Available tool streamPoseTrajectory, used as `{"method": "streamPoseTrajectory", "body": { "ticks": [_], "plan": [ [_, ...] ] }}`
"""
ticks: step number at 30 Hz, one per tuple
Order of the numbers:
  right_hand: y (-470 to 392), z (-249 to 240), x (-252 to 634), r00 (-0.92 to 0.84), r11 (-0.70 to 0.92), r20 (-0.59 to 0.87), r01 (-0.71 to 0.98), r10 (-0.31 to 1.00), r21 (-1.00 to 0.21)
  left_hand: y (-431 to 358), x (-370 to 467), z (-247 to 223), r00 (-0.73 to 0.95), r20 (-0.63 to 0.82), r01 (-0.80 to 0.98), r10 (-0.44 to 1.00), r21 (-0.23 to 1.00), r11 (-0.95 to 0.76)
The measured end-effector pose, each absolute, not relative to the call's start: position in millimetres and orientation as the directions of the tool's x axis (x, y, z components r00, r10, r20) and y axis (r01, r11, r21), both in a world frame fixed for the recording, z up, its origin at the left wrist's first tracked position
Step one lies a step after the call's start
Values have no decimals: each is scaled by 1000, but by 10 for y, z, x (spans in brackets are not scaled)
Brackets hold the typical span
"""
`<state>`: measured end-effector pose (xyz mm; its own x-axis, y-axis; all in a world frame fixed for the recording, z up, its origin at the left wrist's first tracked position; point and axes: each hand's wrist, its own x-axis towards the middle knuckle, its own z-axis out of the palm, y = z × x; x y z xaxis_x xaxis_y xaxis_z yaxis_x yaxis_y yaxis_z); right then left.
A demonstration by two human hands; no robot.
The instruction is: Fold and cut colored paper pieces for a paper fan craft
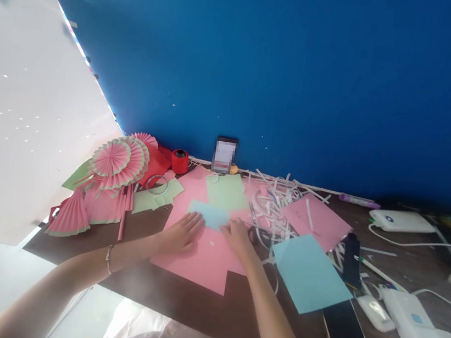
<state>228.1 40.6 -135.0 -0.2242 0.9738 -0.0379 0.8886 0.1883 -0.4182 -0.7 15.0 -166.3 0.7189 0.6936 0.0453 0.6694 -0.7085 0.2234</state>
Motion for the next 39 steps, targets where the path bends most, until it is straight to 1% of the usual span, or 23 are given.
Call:
{"method": "streamPoseTrajectory", "body": {
  "ticks": [4,8,10,11,13,16,20,24,27,31,34,36,37,39],
  "plan": [
    [431,-1338,2276,-217,197,-27,925,976,-324,140,9,-1662,709,30,683,705,217,-697],
    [270,-1301,2115,-185,191,47,953,982,-235,95,45,-1648,678,48,711,734,211,-671],
    [114,-1331,1941,-261,273,81,936,962,-222,70,60,-1640,677,74,704,732,225,-673],
    [36,-1365,1851,-347,364,117,908,931,-207,59,67,-1637,675,89,701,733,235,-673],
    [-87,-1460,1712,-405,431,165,884,900,-182,42,76,-1630,662,114,700,741,257,-666],
    [-167,-1611,1704,-398,423,163,889,903,-175,25,80,-1610,642,134,706,755,279,-651],
    [-194,-1718,1941,-379,403,160,902,911,-157,17,74,-1572,642,119,710,757,279,-646],
    [-234,-1696,2089,-338,354,129,926,932,-129,-1,80,-1563,639,100,721,763,267,-639],
    [-213,-1599,2117,-342,351,89,928,935,-123,-7,93,-1545,607,82,754,790,254,-606],
    [-91,-1402,2138,-388,401,120,910,914,-109,88,125,-1448,593,55,783,803,194,-592],
    [17,-1268,2125,-472,479,137,877,871,-26,229,177,-1357,587,-39,806,809,117,-580],
    [79,-1207,2098,-532,534,126,845,837,22,315,217,-1318,581,-65,813,812,105,-573],
    [106,-1189,2083,-559,561,122,827,820,22,349,233,-1308,584,-69,810,809,106,-576],
    [153,-1172,2061,-602,609,121,793,789,-23,396,249,-1296,605,-67,795,794,117,-596]
  ]
}}
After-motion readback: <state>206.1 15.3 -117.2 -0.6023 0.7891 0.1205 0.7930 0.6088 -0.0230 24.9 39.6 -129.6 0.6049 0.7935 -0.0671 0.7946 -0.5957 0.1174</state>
